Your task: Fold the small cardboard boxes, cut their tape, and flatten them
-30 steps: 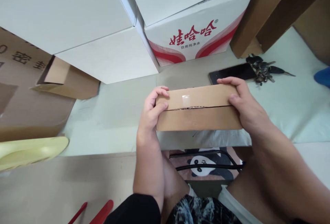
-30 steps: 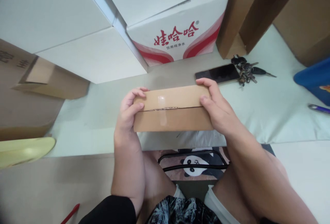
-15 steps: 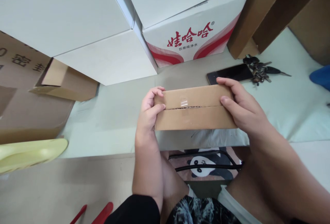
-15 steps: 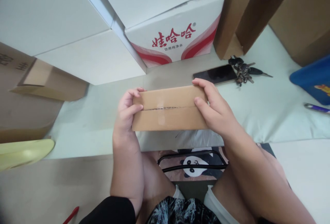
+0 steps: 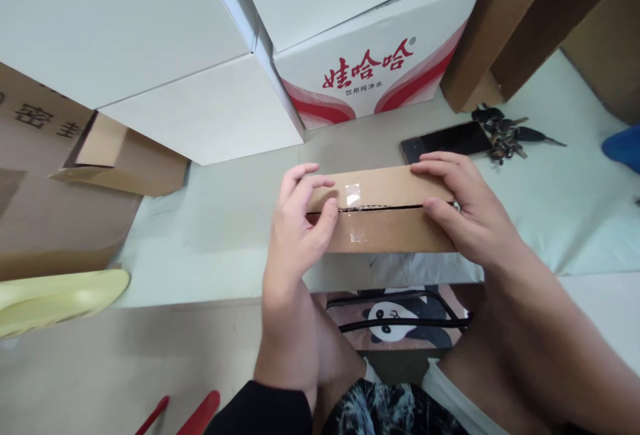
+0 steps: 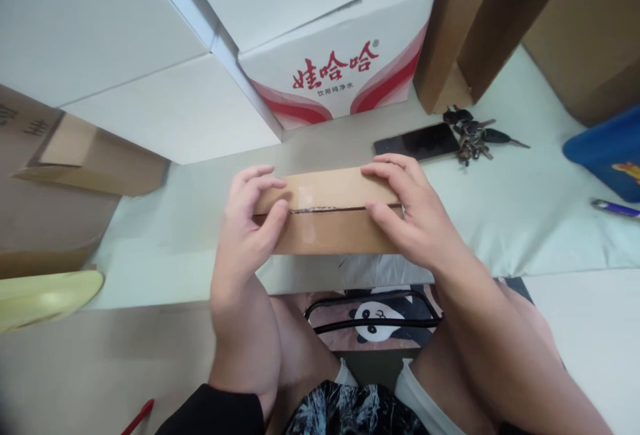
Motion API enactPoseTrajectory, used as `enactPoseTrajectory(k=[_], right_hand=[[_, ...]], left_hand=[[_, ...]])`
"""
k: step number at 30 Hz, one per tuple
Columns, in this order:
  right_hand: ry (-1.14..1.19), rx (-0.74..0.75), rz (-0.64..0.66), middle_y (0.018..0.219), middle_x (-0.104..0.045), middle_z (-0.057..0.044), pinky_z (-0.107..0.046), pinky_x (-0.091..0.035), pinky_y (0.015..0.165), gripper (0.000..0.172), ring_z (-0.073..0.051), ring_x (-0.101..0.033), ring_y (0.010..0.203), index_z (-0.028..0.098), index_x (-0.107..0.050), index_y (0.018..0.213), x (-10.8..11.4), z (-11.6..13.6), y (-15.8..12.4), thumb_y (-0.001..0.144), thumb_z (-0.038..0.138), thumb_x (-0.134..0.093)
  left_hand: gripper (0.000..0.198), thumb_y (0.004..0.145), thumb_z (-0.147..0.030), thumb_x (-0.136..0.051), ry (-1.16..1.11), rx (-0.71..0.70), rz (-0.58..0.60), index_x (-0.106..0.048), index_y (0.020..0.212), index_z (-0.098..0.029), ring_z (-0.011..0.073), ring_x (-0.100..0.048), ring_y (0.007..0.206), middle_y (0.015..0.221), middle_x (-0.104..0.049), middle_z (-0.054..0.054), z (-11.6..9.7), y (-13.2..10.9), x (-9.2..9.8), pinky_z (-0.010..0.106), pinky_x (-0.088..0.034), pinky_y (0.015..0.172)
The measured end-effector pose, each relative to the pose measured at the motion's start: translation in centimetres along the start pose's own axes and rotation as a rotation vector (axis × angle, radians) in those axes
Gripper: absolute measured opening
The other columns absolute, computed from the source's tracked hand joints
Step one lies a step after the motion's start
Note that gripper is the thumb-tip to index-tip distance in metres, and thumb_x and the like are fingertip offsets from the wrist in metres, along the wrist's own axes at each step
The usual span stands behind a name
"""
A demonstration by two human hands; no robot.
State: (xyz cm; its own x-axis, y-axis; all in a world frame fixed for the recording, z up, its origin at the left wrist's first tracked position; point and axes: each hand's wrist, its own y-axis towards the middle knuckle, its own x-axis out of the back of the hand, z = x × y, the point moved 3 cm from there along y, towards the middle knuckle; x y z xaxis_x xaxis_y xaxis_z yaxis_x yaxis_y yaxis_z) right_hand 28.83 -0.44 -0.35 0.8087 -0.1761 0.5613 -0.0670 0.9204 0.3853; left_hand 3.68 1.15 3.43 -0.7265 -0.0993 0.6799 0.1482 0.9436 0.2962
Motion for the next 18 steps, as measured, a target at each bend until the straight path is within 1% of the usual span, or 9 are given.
enactPoseTrajectory(k=[4, 7, 11, 13, 15, 18], right_hand=[[0.006, -0.003, 0.016, 0.134, -0.063, -0.012, -0.059, -0.047, 0.114, 0.037, -0.034, -0.057, 0.131, 0.028, -0.065, 0.129, -0.21, -0.08, 0.14, 0.098, 0.045, -0.053], [0.0, -0.01, 0.027, 0.132, -0.063, -0.011, -0.057, -0.049, 0.112, 0.036, -0.034, -0.058, 0.129, 0.029, -0.064, 0.128, -0.28, -0.09, 0.21, 0.097, 0.044, -0.054], [0.048, -0.049, 0.029, 0.131, -0.063, -0.01, -0.057, -0.049, 0.11, 0.036, -0.033, -0.059, 0.125, 0.03, -0.064, 0.128, -0.28, -0.1, 0.19, 0.096, 0.044, -0.056], [0.071, -0.077, 0.035, 0.13, -0.064, -0.009, -0.057, -0.049, 0.11, 0.035, -0.033, -0.06, 0.124, 0.031, -0.064, 0.127, -0.29, -0.12, 0.18, 0.095, 0.044, -0.057], [0.077, -0.096, 0.038, 0.131, -0.064, -0.009, -0.059, -0.049, 0.111, 0.035, -0.034, -0.059, 0.125, 0.033, -0.064, 0.127, -0.29, -0.14, 0.18, 0.095, 0.045, -0.057], [0.076, -0.104, 0.038, 0.132, -0.064, -0.01, -0.059, -0.048, 0.112, 0.036, -0.035, -0.059, 0.127, 0.033, -0.064, 0.127, -0.3, -0.13, 0.21, 0.095, 0.046, -0.056]], left_hand=[[0.019, 0.093, -0.023, -0.057, 0.015, -0.03, 0.057, -0.065, 0.11, -0.024, 0.0261, -0.057, 0.133, 0.134, -0.062, 0.009, 0.29, 0.04, -0.46, 0.049, -0.05, 0.114], [0.019, 0.093, -0.02, -0.055, 0.048, -0.066, 0.068, -0.065, 0.108, -0.024, 0.0268, -0.056, 0.133, 0.132, -0.063, 0.009, 0.24, 0.1, -0.51, 0.05, -0.048, 0.115], [0.017, 0.093, -0.021, -0.056, 0.06, -0.101, 0.083, -0.066, 0.107, -0.025, 0.028, -0.056, 0.132, 0.131, -0.062, 0.01, 0.07, 0.12, -0.45, 0.051, -0.047, 0.116], [0.015, 0.095, -0.022, -0.056, 0.053, -0.151, 0.08, -0.066, 0.106, -0.025, 0.028, -0.057, 0.131, 0.132, -0.062, 0.01, -0.03, 0.13, -0.43, 0.052, -0.046, 0.116], [0.016, 0.095, -0.02, -0.055, 0.056, -0.232, 0.068, -0.068, 0.104, -0.025, 0.0277, -0.058, 0.13, 0.131, -0.064, 0.009, -0.19, 0.13, -0.42, 0.052, -0.046, 0.116], [0.02, 0.094, -0.016, -0.055, 0.065, -0.34, 0.055, -0.071, 0.099, -0.027, 0.0271, -0.063, 0.124, 0.123, -0.07, 0.007, -0.46, 0.08, -0.44, 0.053, -0.046, 0.115]])
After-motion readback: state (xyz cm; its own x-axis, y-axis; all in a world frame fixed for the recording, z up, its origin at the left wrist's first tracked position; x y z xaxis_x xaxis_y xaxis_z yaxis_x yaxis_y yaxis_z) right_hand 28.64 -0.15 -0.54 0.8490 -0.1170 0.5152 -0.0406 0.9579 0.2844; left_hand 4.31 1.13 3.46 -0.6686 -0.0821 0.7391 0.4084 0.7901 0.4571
